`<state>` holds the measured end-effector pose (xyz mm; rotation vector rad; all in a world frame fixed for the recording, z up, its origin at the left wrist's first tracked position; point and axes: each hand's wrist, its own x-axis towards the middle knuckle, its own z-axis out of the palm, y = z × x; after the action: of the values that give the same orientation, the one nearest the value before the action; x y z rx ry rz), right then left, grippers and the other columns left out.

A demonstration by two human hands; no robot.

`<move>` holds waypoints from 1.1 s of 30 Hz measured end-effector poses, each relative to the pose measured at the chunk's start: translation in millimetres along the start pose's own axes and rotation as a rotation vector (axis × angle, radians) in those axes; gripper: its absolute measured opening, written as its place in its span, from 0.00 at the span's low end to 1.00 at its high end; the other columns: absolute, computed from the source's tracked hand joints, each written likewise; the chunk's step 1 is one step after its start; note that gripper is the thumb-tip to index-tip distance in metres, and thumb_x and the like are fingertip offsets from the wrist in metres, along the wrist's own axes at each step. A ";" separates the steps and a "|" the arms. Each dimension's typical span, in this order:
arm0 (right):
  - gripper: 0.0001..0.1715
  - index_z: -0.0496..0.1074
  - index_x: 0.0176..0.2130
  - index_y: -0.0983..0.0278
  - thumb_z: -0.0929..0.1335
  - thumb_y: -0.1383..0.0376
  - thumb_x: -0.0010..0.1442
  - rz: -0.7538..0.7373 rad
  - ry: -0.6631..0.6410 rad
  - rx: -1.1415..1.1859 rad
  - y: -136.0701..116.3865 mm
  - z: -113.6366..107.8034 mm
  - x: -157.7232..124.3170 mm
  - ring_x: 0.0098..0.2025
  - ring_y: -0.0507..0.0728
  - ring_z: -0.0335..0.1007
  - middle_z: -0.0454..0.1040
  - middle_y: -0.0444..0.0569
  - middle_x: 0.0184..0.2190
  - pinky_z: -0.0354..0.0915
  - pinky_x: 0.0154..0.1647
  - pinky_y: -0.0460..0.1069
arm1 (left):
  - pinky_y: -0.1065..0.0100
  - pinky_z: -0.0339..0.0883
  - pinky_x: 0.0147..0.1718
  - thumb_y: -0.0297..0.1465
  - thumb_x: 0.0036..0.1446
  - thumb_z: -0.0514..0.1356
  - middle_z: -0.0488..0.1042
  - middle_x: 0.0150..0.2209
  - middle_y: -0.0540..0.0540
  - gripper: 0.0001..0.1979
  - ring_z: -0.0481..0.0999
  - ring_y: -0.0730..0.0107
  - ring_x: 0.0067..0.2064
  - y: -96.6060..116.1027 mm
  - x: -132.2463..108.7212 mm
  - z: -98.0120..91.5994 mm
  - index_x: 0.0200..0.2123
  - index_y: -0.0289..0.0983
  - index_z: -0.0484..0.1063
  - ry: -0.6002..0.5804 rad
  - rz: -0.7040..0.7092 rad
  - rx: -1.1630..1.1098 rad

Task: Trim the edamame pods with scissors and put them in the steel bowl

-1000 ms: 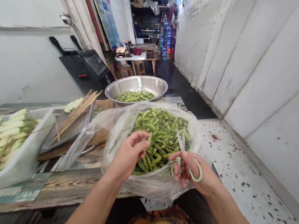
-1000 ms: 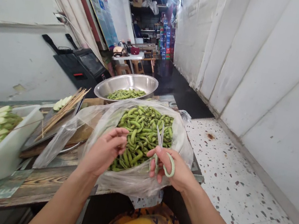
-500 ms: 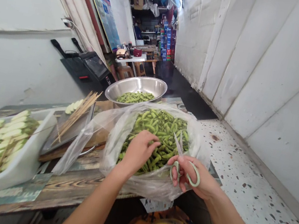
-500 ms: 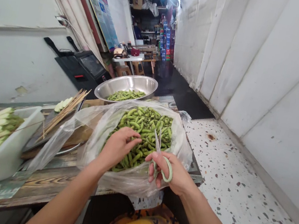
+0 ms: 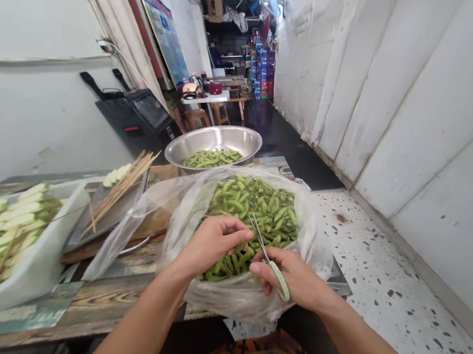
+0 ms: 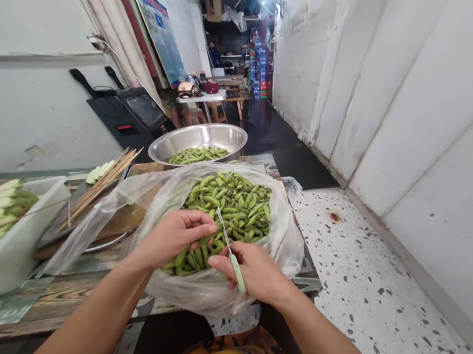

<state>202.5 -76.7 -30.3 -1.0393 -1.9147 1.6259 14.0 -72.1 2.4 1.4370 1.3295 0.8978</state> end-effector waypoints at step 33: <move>0.26 0.62 0.19 0.65 0.65 0.50 0.58 0.053 0.086 0.110 4.0 12.9 2.3 0.12 0.45 0.55 0.63 0.40 0.11 0.51 0.13 0.41 | 0.79 0.50 0.16 0.37 0.42 0.67 0.69 0.19 0.52 0.17 0.59 0.86 0.16 -9.3 -8.3 18.9 0.26 0.34 0.64 0.264 -0.090 -0.514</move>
<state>192.7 -83.2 -37.4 -1.1048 -1.7365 1.6668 28.0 -83.6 -11.2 0.8777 1.2202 1.2896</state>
